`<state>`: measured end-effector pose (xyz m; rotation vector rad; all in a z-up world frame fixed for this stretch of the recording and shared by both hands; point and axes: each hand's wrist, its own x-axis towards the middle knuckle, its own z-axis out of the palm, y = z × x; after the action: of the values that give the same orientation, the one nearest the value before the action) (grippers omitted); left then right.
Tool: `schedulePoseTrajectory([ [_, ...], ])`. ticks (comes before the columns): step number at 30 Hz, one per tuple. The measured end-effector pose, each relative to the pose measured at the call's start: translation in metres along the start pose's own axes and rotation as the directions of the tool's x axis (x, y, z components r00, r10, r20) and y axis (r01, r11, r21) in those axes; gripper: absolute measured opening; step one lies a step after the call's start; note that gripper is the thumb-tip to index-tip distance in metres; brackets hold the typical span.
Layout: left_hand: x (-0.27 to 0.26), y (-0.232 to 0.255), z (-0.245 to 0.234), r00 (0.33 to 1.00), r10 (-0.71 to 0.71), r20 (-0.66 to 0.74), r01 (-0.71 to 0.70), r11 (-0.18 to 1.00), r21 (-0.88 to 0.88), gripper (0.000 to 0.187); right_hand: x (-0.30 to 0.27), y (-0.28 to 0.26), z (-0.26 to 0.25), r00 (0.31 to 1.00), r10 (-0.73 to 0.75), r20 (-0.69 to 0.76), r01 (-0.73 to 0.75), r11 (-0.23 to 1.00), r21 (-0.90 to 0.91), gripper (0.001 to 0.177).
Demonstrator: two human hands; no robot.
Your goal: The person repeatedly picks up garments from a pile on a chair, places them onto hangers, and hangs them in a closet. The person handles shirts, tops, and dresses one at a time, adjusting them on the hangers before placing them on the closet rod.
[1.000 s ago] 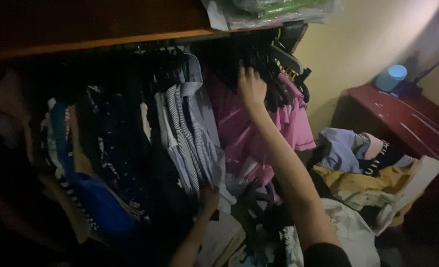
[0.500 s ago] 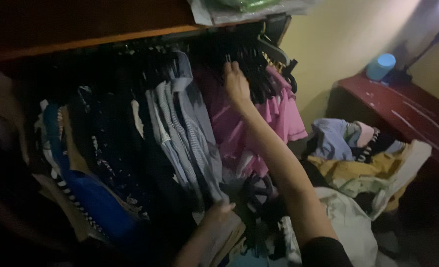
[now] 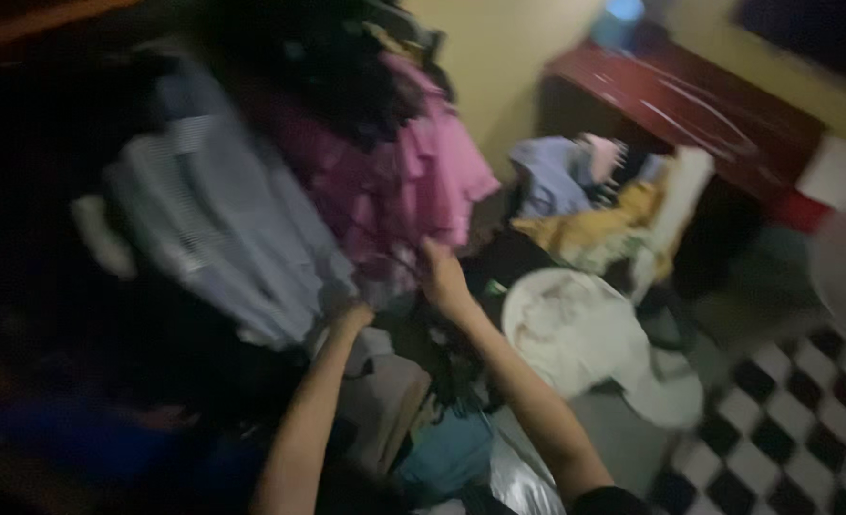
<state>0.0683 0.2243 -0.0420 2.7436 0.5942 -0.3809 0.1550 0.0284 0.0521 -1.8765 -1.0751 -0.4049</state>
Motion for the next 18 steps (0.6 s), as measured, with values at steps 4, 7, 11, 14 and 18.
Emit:
schedulePoseTrajectory([
  [4, -0.010, 0.076, 0.053, 0.961, 0.202, 0.191, -0.173, 0.972, -0.161, 0.049, -0.139, 0.019, -0.058, 0.923, 0.383, -0.026, -0.376, 0.915, 0.148, 0.015],
  [7, -0.013, 0.146, 0.095, 0.922, 0.287, 0.260, -0.203, 0.930, -0.307, 0.048, -0.196, 0.035, -0.098, 0.786, 0.617, -0.044, -0.562, 0.743, 0.363, 0.023],
  [11, -0.012, 0.229, 0.134, 0.898, 0.344, 0.275, -0.175, 0.852, -0.494, 0.045, -0.231, 0.060, -0.157, 0.566, 0.816, -0.120, -0.690, 0.548, 0.472, 0.033],
  [14, -0.009, 0.271, 0.153, 0.909, 0.390, 0.147, -0.167, 0.664, -0.729, 0.034, -0.252, 0.085, -0.198, 0.394, 0.904, -0.163, -0.785, 0.424, 0.452, 0.038],
  [18, 0.006, 0.313, 0.166, 0.956, 0.265, 0.126, -0.072, 0.627, -0.776, 0.030, -0.277, 0.120, -0.239, 0.641, 0.716, -0.277, -0.638, 0.698, 0.327, 0.036],
])
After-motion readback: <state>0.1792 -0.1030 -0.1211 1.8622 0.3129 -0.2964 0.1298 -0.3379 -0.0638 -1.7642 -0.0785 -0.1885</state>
